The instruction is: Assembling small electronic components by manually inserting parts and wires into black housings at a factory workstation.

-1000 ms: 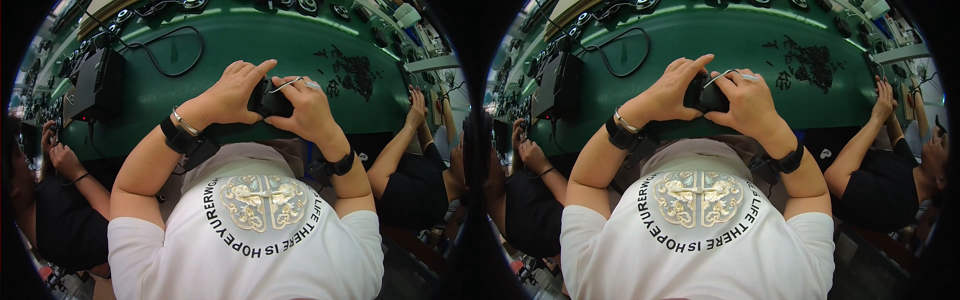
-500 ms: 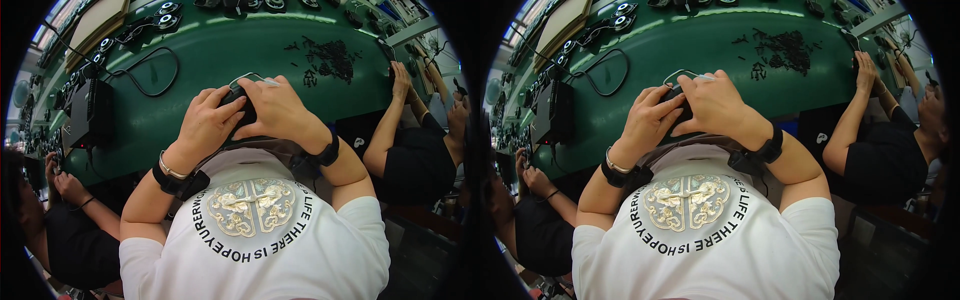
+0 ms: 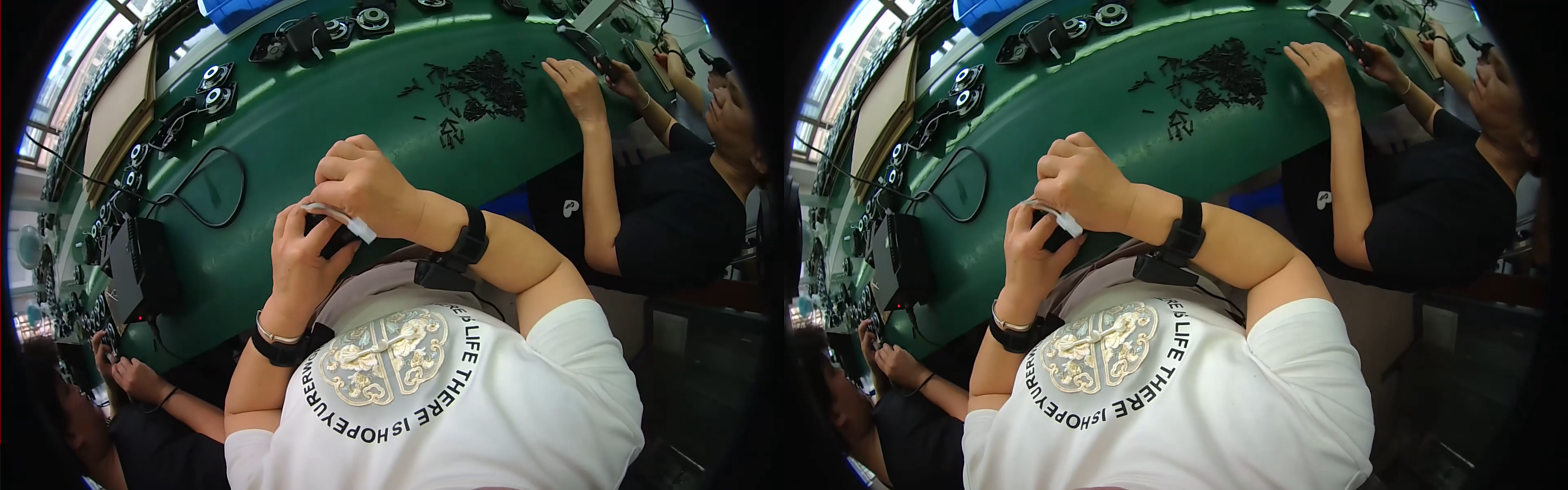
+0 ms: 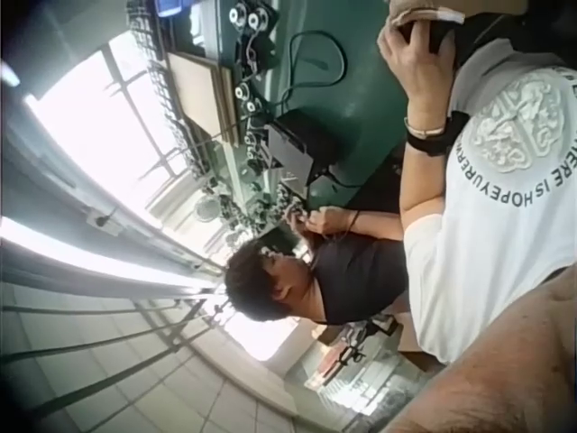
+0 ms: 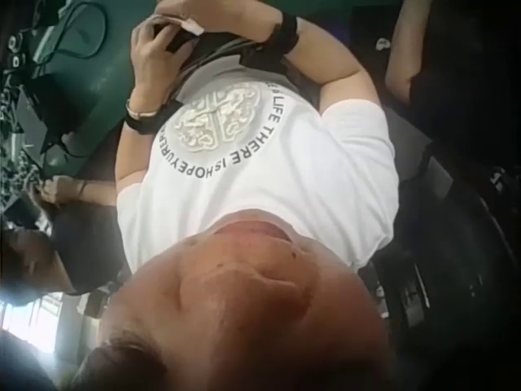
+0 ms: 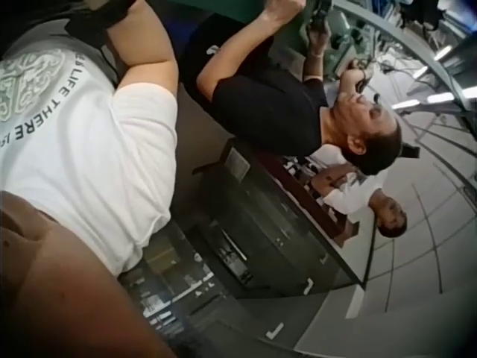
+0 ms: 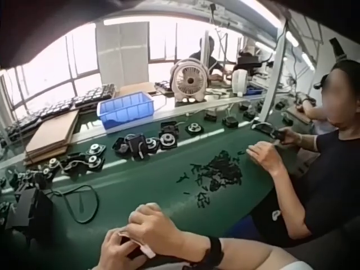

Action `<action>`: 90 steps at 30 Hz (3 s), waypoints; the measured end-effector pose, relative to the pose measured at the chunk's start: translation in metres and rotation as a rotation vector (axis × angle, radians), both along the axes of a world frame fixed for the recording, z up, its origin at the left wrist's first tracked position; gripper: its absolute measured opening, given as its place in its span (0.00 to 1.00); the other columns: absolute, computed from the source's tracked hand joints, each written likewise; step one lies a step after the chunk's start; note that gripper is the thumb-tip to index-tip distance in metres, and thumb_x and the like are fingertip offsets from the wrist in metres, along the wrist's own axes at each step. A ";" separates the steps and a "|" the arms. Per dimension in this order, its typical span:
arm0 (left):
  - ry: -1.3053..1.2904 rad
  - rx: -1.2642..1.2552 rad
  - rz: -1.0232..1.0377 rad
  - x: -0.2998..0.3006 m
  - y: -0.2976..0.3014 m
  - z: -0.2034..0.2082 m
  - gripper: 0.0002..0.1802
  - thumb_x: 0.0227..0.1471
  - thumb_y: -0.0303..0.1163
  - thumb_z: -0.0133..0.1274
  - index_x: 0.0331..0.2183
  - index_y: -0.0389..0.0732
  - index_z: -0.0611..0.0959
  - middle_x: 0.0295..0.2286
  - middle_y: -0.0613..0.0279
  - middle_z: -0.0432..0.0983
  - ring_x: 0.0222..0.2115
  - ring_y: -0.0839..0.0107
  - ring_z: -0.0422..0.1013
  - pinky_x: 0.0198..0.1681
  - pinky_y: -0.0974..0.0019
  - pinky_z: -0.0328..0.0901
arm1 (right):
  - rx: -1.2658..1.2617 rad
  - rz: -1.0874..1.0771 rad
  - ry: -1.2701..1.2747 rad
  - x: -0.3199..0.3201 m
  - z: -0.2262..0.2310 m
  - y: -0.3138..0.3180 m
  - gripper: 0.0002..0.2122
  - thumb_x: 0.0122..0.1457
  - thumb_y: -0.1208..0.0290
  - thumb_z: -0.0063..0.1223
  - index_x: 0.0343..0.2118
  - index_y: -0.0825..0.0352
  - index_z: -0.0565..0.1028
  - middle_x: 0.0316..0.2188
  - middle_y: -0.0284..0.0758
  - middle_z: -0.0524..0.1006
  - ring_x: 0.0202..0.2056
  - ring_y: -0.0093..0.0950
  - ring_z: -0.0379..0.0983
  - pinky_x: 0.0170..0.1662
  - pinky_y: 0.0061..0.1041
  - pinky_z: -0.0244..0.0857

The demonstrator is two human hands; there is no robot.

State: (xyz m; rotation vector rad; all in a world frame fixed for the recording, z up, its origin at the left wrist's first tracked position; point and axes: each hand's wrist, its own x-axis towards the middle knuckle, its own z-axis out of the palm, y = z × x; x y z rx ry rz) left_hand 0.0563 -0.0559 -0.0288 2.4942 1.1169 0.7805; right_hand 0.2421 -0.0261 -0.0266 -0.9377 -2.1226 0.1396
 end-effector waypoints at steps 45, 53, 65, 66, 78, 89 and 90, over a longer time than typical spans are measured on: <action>-0.081 -0.061 -0.041 -0.022 0.015 0.005 0.31 0.30 0.27 0.68 0.44 0.52 0.84 0.45 0.49 0.72 0.45 0.49 0.68 0.48 0.52 0.66 | -0.475 -0.376 -0.019 0.073 0.018 0.029 0.07 0.53 0.70 0.60 0.32 0.69 0.78 0.28 0.36 0.77 0.30 0.31 0.74 0.35 0.28 0.68; -0.101 -0.051 -0.052 -0.029 0.012 -0.004 0.30 0.31 0.27 0.68 0.43 0.52 0.84 0.45 0.49 0.72 0.45 0.49 0.68 0.48 0.52 0.66 | -0.394 -0.443 -0.341 0.081 -0.001 0.034 0.07 0.54 0.72 0.57 0.35 0.68 0.77 0.28 0.37 0.77 0.31 0.33 0.74 0.36 0.29 0.68; -0.116 -0.035 -0.063 -0.039 0.012 -0.013 0.30 0.31 0.28 0.68 0.43 0.52 0.83 0.45 0.48 0.72 0.45 0.49 0.68 0.48 0.52 0.66 | -0.676 0.062 0.310 0.003 -0.009 -0.045 0.02 0.59 0.80 0.54 0.34 0.69 0.74 0.30 0.31 0.72 0.30 0.19 0.69 0.32 0.20 0.64; -0.118 -0.037 -0.066 -0.038 0.011 -0.013 0.30 0.31 0.28 0.68 0.43 0.52 0.83 0.45 0.48 0.72 0.45 0.49 0.68 0.48 0.52 0.66 | -0.643 0.055 0.276 0.002 -0.009 -0.046 0.02 0.58 0.80 0.54 0.34 0.69 0.74 0.29 0.31 0.72 0.30 0.20 0.69 0.32 0.20 0.64; -0.103 -0.025 -0.043 -0.026 0.013 -0.010 0.30 0.31 0.27 0.67 0.43 0.51 0.84 0.44 0.49 0.72 0.44 0.50 0.69 0.48 0.54 0.66 | -0.502 -0.320 0.254 0.068 -0.001 -0.032 0.05 0.54 0.78 0.59 0.34 0.69 0.76 0.28 0.35 0.74 0.28 0.28 0.72 0.33 0.23 0.67; -0.119 -0.032 -0.039 -0.031 0.011 -0.011 0.30 0.31 0.27 0.68 0.43 0.51 0.84 0.44 0.49 0.72 0.44 0.50 0.68 0.48 0.53 0.66 | -0.249 -0.595 -0.323 0.092 -0.015 -0.011 0.04 0.55 0.75 0.56 0.30 0.70 0.76 0.30 0.37 0.76 0.29 0.35 0.74 0.33 0.27 0.68; -0.112 -0.035 -0.022 -0.033 0.011 -0.012 0.30 0.31 0.27 0.68 0.43 0.51 0.84 0.44 0.49 0.72 0.44 0.50 0.68 0.48 0.53 0.66 | -0.187 -0.578 -0.353 0.091 -0.015 -0.011 0.03 0.55 0.76 0.55 0.30 0.70 0.76 0.30 0.37 0.76 0.29 0.34 0.74 0.33 0.27 0.68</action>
